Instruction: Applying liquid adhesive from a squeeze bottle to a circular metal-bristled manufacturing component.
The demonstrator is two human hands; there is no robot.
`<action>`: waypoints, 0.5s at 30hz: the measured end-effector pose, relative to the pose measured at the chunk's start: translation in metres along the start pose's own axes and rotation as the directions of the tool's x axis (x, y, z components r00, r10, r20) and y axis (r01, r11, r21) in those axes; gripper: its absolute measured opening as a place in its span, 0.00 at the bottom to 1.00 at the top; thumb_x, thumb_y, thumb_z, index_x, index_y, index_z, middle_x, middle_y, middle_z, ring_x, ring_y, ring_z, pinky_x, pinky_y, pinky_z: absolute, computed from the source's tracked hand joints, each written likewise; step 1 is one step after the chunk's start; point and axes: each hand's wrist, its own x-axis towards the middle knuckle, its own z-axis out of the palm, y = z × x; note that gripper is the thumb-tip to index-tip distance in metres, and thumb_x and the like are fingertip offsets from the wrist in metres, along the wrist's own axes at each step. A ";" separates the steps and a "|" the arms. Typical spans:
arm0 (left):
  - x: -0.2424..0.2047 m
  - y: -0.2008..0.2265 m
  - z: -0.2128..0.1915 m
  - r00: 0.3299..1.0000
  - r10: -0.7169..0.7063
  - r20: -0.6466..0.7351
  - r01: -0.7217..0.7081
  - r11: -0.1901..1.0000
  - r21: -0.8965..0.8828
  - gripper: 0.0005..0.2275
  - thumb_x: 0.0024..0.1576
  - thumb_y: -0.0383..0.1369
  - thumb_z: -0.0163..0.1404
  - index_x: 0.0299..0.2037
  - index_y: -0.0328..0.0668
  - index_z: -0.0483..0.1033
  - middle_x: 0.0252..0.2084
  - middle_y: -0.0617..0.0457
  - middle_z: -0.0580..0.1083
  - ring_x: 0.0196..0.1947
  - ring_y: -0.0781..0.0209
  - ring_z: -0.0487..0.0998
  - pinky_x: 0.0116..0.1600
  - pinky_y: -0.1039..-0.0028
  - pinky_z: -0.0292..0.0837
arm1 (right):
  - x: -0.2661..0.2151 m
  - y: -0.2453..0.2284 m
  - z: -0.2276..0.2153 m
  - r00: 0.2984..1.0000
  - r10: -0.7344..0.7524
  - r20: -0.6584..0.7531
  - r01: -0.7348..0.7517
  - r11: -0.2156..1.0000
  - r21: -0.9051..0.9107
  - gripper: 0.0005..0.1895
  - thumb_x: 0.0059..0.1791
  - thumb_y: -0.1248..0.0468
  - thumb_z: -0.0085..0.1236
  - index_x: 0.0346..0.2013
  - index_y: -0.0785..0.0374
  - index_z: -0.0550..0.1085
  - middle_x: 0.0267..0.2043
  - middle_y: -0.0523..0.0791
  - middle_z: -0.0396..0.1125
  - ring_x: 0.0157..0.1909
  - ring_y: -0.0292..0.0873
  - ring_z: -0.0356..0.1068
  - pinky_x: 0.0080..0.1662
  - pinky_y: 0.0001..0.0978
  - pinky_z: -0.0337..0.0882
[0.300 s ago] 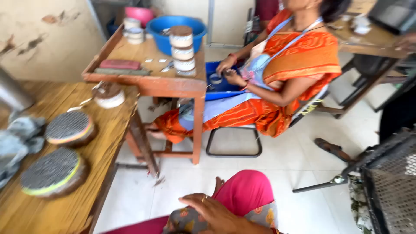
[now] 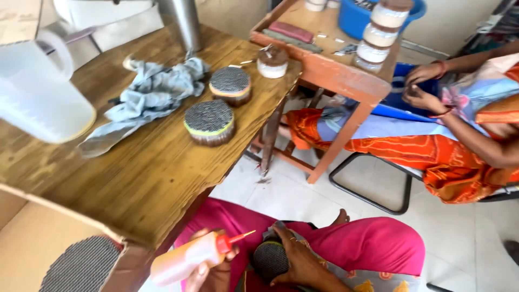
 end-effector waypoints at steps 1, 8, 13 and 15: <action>-0.004 -0.004 0.030 0.979 -0.001 -0.205 -0.025 0.992 -0.124 0.30 0.58 0.32 0.60 0.68 0.26 0.63 0.56 0.29 0.73 0.47 0.39 0.79 0.53 0.51 0.75 | 0.000 0.001 0.003 0.998 0.046 -0.042 -0.046 0.999 0.008 0.72 0.29 0.48 0.83 0.74 0.60 0.44 0.76 0.57 0.46 0.76 0.59 0.51 0.71 0.48 0.55; -0.009 0.012 0.059 0.945 -0.182 -0.273 0.160 0.982 -0.101 0.30 0.55 0.33 0.60 0.65 0.28 0.62 0.56 0.30 0.73 0.50 0.40 0.78 0.59 0.53 0.72 | -0.001 0.030 0.013 0.982 -0.047 -0.182 0.105 0.940 0.326 0.49 0.37 0.59 0.77 0.69 0.60 0.62 0.67 0.49 0.65 0.71 0.49 0.63 0.69 0.42 0.62; -0.005 0.007 0.061 0.945 -0.242 -0.221 0.239 0.970 -0.038 0.31 0.56 0.33 0.59 0.66 0.30 0.60 0.56 0.33 0.73 0.50 0.41 0.78 0.63 0.52 0.72 | -0.003 0.038 -0.002 0.947 0.097 -0.308 0.160 0.686 0.710 0.35 0.46 0.65 0.67 0.67 0.65 0.66 0.62 0.47 0.68 0.62 0.41 0.68 0.63 0.34 0.69; -0.016 0.002 0.055 0.949 -0.244 -0.199 0.237 0.970 -0.059 0.31 0.56 0.34 0.59 0.67 0.29 0.60 0.55 0.32 0.73 0.49 0.41 0.78 0.62 0.53 0.71 | -0.005 0.022 -0.020 0.921 0.136 -0.365 0.202 0.635 0.746 0.34 0.47 0.66 0.66 0.66 0.67 0.66 0.60 0.48 0.68 0.60 0.41 0.69 0.61 0.34 0.70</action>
